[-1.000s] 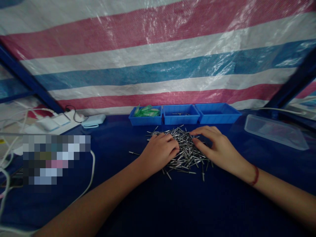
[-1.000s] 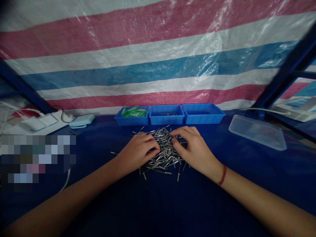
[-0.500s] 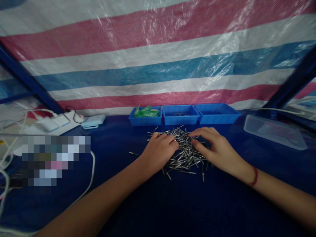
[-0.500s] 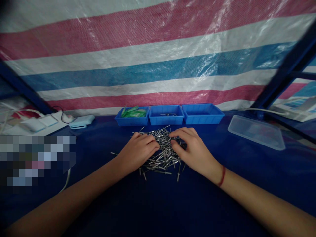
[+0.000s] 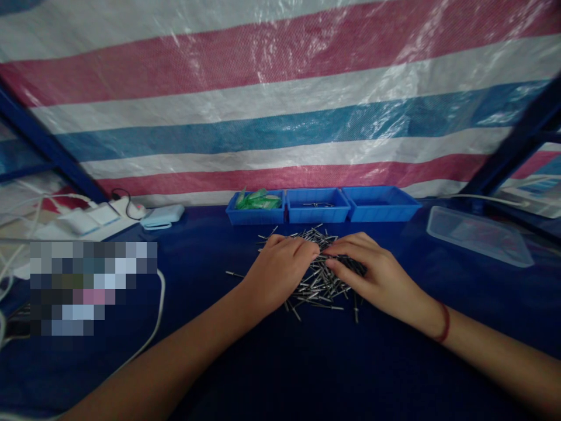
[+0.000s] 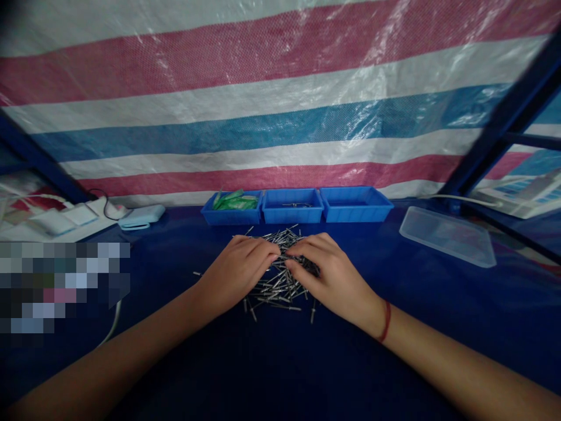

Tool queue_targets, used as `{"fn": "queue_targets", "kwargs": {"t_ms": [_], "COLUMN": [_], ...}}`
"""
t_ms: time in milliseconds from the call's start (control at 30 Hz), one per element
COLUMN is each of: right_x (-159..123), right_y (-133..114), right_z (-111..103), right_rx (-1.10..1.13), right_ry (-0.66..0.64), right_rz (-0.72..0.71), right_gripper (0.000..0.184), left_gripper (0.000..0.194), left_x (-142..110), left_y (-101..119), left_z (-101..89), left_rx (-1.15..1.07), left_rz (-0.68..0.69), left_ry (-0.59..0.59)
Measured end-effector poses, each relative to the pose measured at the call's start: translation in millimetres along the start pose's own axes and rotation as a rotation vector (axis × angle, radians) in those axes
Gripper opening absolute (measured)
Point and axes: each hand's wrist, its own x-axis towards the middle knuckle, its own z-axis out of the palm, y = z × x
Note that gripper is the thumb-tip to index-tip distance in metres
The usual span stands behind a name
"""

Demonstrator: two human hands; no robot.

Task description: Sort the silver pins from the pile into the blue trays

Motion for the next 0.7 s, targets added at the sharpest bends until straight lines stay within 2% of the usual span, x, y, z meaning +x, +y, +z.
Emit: {"fn": "queue_targets", "kwargs": {"t_ms": [100,167,300,467,700], "right_x": [0.1,0.0,-1.5,-3.3,-2.7], "right_y": [-1.3,-1.7,-4.1,-7.1,-6.6], "right_z": [0.8,1.0,1.5,3.2,3.0], "right_rx": [0.025,0.053,0.133,0.181,0.248], "right_ry": [0.002,0.005,0.016,0.021,0.015], "right_rz": [-0.004,0.013,0.061,0.085,0.124], "right_gripper": [0.012,0.010,0.010,0.010,0.015], "left_gripper": [0.013,0.010,0.026,0.009,0.009], "left_x": [-0.1,-0.7,-1.9,-1.2,-0.3], "left_y": [6.2,9.4,12.8,14.9,17.5], "left_z": [-1.9,-1.3,3.0,2.1,-0.6], "left_rx": [-0.118,-0.279,-0.600,-0.628,-0.656], "left_rz": [-0.021,-0.071,-0.238,-0.314,-0.306], "left_ry": [0.066,0.126,0.201,0.186,0.205]}}
